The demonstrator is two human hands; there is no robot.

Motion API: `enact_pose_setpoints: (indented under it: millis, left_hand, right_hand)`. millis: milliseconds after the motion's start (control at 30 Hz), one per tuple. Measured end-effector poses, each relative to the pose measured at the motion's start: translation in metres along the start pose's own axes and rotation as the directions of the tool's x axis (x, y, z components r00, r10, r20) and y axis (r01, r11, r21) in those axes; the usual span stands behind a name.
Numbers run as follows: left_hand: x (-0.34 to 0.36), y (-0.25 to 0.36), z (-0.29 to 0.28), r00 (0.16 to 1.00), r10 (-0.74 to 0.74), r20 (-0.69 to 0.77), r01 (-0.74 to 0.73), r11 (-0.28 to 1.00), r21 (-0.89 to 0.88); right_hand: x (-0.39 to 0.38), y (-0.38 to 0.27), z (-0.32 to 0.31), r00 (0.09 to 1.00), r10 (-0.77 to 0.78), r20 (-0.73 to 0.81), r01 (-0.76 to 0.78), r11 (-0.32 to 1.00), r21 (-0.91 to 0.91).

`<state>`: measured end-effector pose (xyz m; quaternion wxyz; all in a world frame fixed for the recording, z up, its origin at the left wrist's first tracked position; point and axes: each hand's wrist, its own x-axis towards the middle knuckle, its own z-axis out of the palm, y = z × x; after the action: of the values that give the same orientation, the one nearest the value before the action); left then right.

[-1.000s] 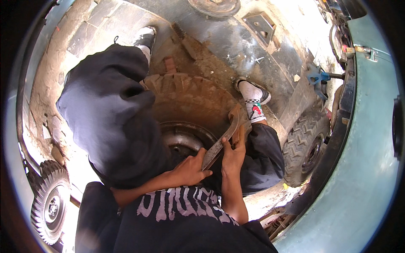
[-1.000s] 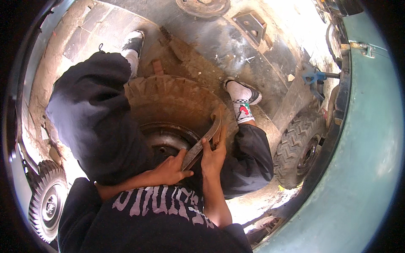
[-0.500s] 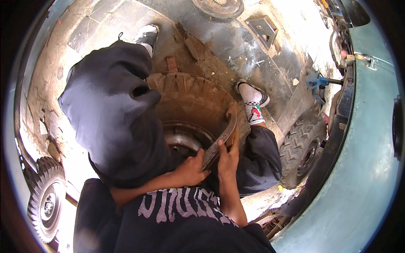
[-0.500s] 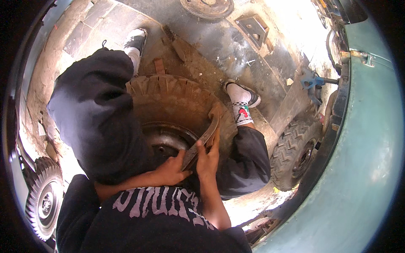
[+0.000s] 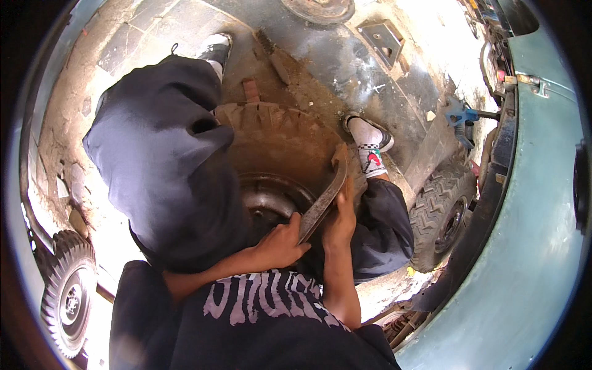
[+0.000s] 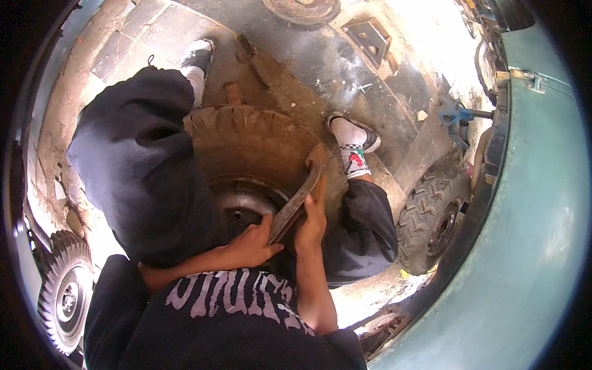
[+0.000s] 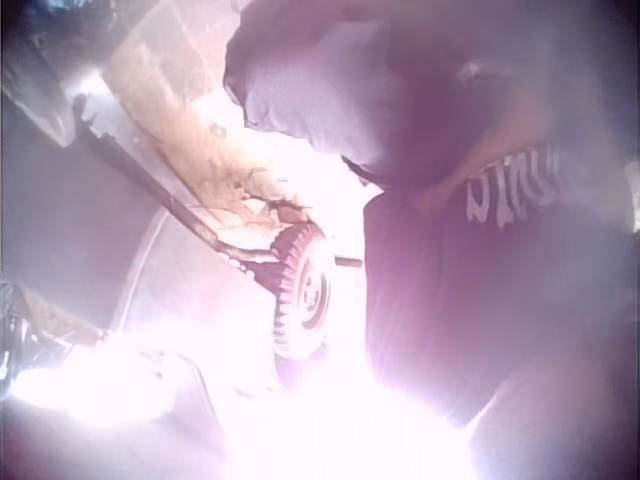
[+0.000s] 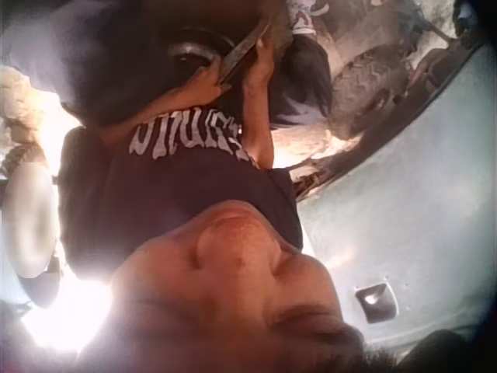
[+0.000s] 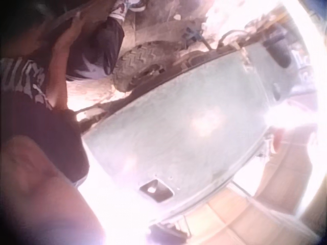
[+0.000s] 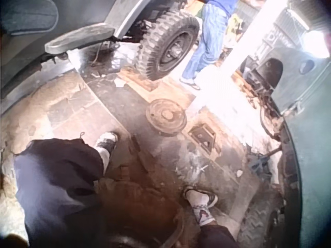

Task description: The person sits on the floor and uses a metal tool to pry and adjust the bead of a large tractor tire. They repeatedly reposition the tool and apply leverage to work the tire bead against the rim.

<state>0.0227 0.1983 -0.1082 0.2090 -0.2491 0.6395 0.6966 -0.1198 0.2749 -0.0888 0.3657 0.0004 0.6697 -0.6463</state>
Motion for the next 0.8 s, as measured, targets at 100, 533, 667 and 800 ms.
enact_pose_setpoints:
  millis: [100,533,667,800]
  left_hand:
    - [0.0,-0.001,0.0,1.0,0.01,-0.017,-0.01,1.0,0.014]
    - [-0.001,0.001,-0.002,0.998,-0.003,-0.069,0.002,1.0,-0.015]
    - [0.002,-0.002,-0.002,0.993,0.005,-0.116,-0.001,0.999,0.039]
    - [0.003,0.001,-0.002,0.997,-0.038,-0.066,0.037,0.999,-0.016]
  right_hand:
    - [0.048,0.002,-0.017,0.998,0.038,0.051,-0.046,0.985,0.164]
    - [0.039,-0.009,0.0,0.997,0.0,0.077,-0.004,0.999,0.05]
    - [0.023,-0.004,-0.001,0.992,-0.055,0.115,0.069,0.99,-0.12]
    - [-0.027,-0.006,-0.005,0.97,-0.07,0.232,0.168,0.884,-0.436]
